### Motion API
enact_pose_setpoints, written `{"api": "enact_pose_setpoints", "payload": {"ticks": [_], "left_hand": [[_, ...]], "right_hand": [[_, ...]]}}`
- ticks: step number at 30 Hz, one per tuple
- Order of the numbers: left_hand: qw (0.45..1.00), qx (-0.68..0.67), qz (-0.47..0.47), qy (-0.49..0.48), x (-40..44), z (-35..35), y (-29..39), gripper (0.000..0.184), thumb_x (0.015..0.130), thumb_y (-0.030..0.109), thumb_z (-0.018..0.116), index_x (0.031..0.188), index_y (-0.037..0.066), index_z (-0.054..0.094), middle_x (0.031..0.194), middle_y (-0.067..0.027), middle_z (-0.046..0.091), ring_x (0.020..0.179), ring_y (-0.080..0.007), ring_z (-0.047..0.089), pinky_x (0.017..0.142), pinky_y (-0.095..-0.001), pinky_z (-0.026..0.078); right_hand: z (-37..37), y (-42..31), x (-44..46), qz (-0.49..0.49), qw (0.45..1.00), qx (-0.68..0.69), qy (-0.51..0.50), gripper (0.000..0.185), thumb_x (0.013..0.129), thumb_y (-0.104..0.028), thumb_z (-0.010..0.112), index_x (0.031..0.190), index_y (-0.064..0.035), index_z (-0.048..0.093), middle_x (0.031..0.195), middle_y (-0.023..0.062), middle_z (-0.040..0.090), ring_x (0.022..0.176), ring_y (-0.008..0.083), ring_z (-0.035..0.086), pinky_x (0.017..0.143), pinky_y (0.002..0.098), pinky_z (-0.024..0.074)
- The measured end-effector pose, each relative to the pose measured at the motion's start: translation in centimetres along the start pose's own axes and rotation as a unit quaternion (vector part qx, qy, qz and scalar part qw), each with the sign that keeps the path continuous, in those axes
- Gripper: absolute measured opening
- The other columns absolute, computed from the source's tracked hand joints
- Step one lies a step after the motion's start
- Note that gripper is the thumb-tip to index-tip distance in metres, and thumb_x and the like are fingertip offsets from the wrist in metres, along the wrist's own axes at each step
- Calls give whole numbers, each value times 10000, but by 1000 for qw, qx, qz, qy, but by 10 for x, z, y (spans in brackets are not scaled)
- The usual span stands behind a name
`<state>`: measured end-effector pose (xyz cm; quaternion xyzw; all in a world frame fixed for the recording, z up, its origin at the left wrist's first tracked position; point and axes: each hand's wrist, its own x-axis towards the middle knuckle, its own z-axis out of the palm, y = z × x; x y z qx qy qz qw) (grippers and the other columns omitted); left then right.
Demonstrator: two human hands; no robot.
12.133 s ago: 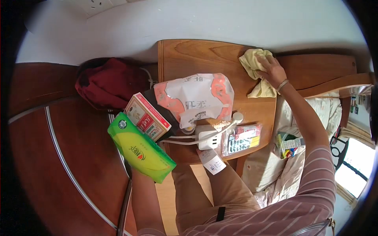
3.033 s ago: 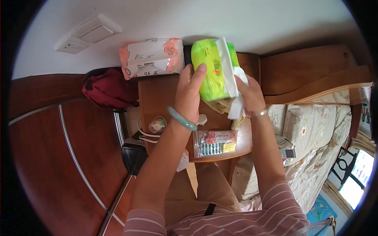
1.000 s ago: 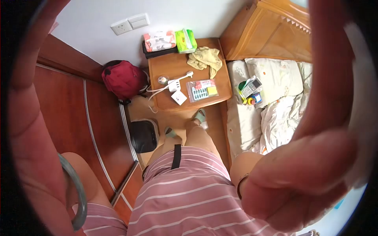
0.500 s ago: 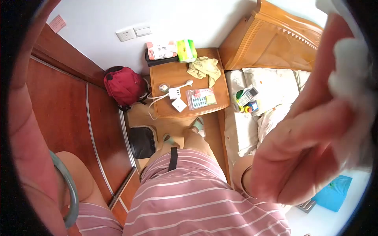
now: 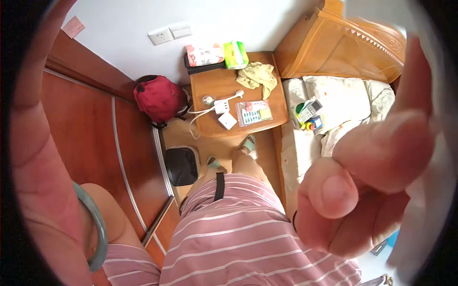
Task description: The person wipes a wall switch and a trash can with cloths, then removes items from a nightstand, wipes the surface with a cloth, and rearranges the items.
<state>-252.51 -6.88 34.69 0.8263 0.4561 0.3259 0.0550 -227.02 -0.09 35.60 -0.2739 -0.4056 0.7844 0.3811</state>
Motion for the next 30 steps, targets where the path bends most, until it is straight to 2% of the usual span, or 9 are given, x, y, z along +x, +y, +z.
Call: {"api": "enact_pose_setpoints", "payload": {"ticks": [3,9,30], "left_hand": [[1000,1,-6,-2,-2,-3,1,795,810,387,611,1351,-69,248,1327,-225,396,1190,-307,447,975,-380,381],[1000,6,2,6,-2,1,7,787,814,377,609,1352,-68,246,1330,-222,392,1194,-303,441,981,-379,373],[1000,-1,25,-6,-4,5,34,759,826,343,600,1357,-64,240,1341,-209,379,1208,-291,422,1002,-374,345]], "right_hand": [[19,-12,-6,47,999,14,3,581,931,-407,419,1422,-214,175,1036,78,569,941,267,555,686,359,462],[-5,7,7,3,999,-12,-30,557,924,-371,434,1397,-184,209,1036,87,574,940,261,561,701,350,466],[-11,19,-1,6,997,-18,-76,472,899,-242,489,1311,-77,328,1036,118,593,940,237,583,752,321,478]]}}
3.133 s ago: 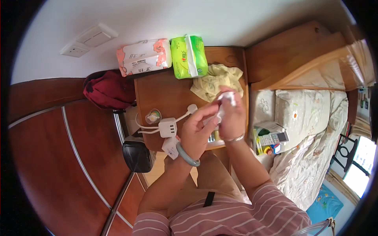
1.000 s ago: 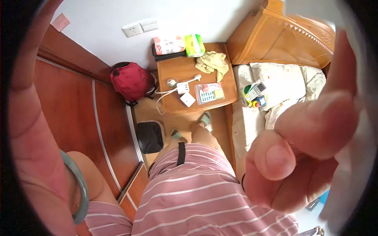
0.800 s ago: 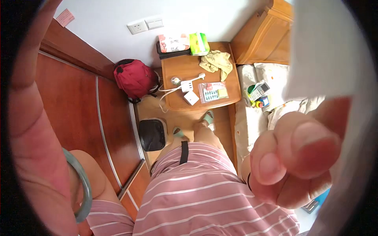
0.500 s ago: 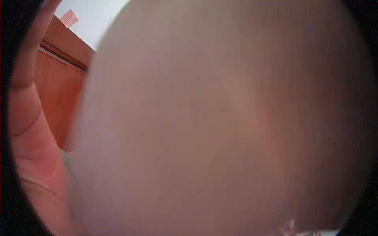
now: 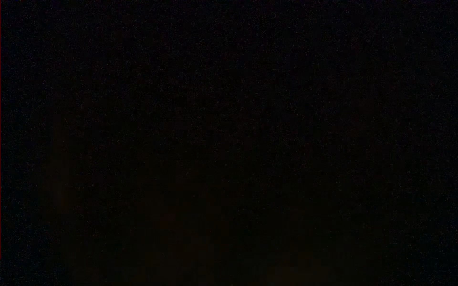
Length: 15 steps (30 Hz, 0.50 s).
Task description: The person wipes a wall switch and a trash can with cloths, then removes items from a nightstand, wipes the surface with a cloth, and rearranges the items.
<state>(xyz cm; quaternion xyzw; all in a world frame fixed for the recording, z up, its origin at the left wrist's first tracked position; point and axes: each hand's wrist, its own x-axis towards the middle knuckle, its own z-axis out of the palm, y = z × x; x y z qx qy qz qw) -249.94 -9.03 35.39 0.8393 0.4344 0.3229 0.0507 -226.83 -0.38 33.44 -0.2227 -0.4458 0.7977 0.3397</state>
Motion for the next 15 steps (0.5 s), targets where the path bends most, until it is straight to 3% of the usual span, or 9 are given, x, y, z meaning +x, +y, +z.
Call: {"api": "enact_pose_setpoints", "payload": {"ticks": [15], "left_hand": [[999,-31,10,5,-1,7,-8,740,835,318,594,1360,-62,236,1350,-200,369,1218,-282,407,1017,-371,326]], "right_hand": [[-3,16,11,19,1000,3,-16,413,882,-150,528,1249,-1,412,1035,140,607,940,221,599,789,300,487]]}}
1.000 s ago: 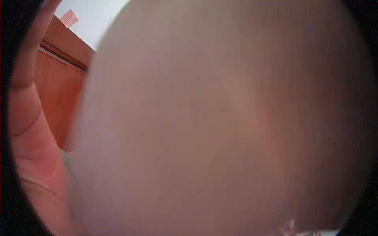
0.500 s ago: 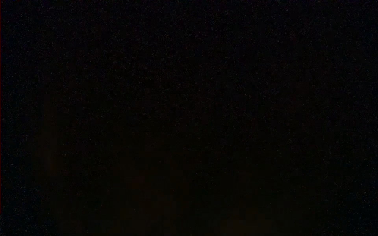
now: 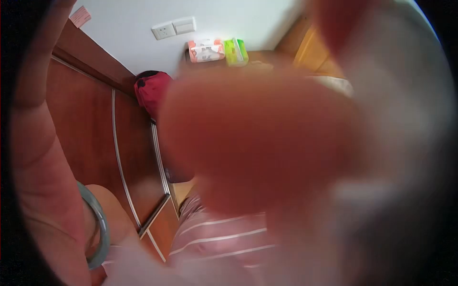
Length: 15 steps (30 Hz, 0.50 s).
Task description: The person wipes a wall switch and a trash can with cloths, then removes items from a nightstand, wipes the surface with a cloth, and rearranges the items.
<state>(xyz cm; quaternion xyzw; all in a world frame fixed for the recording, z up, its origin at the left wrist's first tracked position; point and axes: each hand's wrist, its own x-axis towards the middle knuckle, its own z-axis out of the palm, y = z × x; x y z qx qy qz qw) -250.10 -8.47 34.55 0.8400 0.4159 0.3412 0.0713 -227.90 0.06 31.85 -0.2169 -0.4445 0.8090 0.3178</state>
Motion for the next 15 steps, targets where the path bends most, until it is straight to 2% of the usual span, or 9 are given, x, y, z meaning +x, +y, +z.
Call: {"api": "enact_pose_setpoints", "payload": {"ticks": [10,13,15], "left_hand": [[998,-65,7,1,12,17,-20,727,841,301,590,1362,-60,234,1355,-194,363,1225,-276,398,1027,-369,312],[983,-172,-28,57,14,38,-40,724,843,296,589,1363,-60,233,1357,-192,361,1227,-274,395,1030,-368,308],[946,-289,-78,124,9,68,-54,721,844,293,588,1363,-60,232,1358,-191,360,1229,-273,393,1032,-367,306]], "right_hand": [[-9,18,21,11,1000,13,-6,375,870,-89,554,1208,50,469,1035,154,615,940,210,610,813,286,493],[-25,38,32,-14,999,22,19,363,867,-71,562,1195,65,486,1035,159,618,940,207,613,821,282,495],[-42,58,37,-88,995,20,48,335,855,-43,575,1167,58,508,1026,148,623,930,199,616,807,271,499]]}}
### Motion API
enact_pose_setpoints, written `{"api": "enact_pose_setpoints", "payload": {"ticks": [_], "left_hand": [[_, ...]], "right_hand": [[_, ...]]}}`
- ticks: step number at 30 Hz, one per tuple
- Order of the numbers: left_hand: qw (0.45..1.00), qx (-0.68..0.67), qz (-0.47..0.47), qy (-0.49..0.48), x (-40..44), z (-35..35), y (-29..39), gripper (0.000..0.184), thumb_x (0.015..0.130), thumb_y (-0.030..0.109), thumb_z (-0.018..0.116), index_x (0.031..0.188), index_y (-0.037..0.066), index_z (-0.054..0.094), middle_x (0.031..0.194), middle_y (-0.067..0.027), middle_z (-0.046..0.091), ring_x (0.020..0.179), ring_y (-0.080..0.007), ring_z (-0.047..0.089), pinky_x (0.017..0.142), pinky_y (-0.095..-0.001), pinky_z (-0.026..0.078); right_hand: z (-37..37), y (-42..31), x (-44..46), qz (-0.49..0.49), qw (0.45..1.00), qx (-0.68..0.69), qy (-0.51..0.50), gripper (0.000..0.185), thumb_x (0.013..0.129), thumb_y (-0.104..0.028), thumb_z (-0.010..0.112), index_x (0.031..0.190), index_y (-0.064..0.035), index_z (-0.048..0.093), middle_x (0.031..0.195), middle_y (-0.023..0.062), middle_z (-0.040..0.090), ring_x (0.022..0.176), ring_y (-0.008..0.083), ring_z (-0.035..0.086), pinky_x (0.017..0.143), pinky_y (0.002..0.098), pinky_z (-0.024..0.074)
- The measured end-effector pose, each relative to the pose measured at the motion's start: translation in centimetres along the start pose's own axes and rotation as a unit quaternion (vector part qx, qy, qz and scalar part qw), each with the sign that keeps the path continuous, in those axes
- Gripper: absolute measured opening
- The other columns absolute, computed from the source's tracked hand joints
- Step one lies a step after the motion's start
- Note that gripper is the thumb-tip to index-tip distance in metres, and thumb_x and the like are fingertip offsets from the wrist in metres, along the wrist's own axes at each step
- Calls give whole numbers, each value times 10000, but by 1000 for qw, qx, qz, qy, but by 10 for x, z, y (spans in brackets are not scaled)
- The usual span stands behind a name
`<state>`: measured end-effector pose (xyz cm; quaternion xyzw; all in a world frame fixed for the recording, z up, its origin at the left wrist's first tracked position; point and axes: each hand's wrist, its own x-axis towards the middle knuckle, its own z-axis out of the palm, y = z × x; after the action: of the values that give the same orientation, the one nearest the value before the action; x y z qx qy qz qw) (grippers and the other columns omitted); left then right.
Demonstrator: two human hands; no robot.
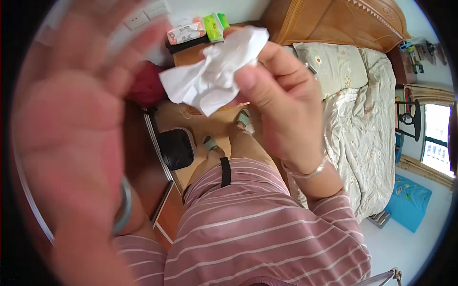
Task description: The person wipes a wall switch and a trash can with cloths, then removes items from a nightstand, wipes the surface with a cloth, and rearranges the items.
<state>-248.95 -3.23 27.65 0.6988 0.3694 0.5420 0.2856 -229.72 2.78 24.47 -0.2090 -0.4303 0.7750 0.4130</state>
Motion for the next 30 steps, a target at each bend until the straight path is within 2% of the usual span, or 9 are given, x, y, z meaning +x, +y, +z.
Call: {"api": "enact_pose_setpoints", "payload": {"ticks": [3,5,9,14,19,20,26,28,30], "left_hand": [[959,-225,-135,107,-19,46,-50,717,846,288,587,1364,-59,231,1359,-190,358,1231,-271,390,1035,-367,302],[892,-333,-250,176,-37,85,-74,758,845,374,617,1363,-40,250,1319,-139,420,1182,-208,441,1022,-332,305],[752,-435,-380,320,-57,127,-111,452,954,215,444,1330,-13,342,1241,-107,478,1102,-171,485,948,-302,383],[642,-424,-524,365,-113,148,-185,435,925,146,440,1318,-24,361,1331,-147,417,1109,-235,502,896,-364,436],[554,-419,-629,348,-152,203,-261,460,888,110,469,1328,26,365,1304,-114,438,966,-235,565,789,-362,484],[541,-402,-646,359,-151,221,-277,473,877,101,479,1331,40,363,1258,-103,470,941,-232,573,778,-362,483],[476,-323,-664,478,-149,283,-374,478,848,43,506,1298,60,347,1061,-73,485,842,-226,592,648,-363,507],[456,-314,-651,519,-148,288,-393,391,851,48,511,1222,81,393,977,-64,512,769,-206,601,607,-354,504],[432,-315,-661,527,-154,293,-405,556,840,80,540,1325,92,270,979,-61,538,773,-185,598,694,-373,498]], "right_hand": [[-9,37,0,-76,989,-98,83,239,828,-26,612,1061,4,567,968,98,639,881,159,613,743,252,506],[-39,61,0,-92,914,-395,18,208,787,-36,644,988,-27,590,993,97,625,881,192,616,731,258,500],[-80,106,3,-91,856,-505,-62,286,708,-93,700,979,-62,615,1062,105,593,960,299,579,822,350,476],[-162,154,13,-93,830,-534,-132,267,712,-128,700,967,-76,637,1056,108,605,951,321,565,844,392,458],[-309,219,30,206,731,-647,-65,239,727,-114,645,957,-50,632,962,178,615,891,363,569,789,426,460],[-333,231,33,133,746,-653,-9,294,743,-156,649,1003,-23,615,932,190,615,868,348,585,765,418,465],[-410,289,65,154,739,-614,230,369,757,-213,659,1056,-13,579,861,170,609,866,331,582,744,421,470],[-411,290,73,164,746,-619,181,385,757,-208,660,1071,-6,565,882,164,601,843,324,574,734,411,466],[-411,286,81,201,747,-621,127,424,748,-199,665,1117,-29,544,950,164,581,858,317,546,757,417,442]]}}
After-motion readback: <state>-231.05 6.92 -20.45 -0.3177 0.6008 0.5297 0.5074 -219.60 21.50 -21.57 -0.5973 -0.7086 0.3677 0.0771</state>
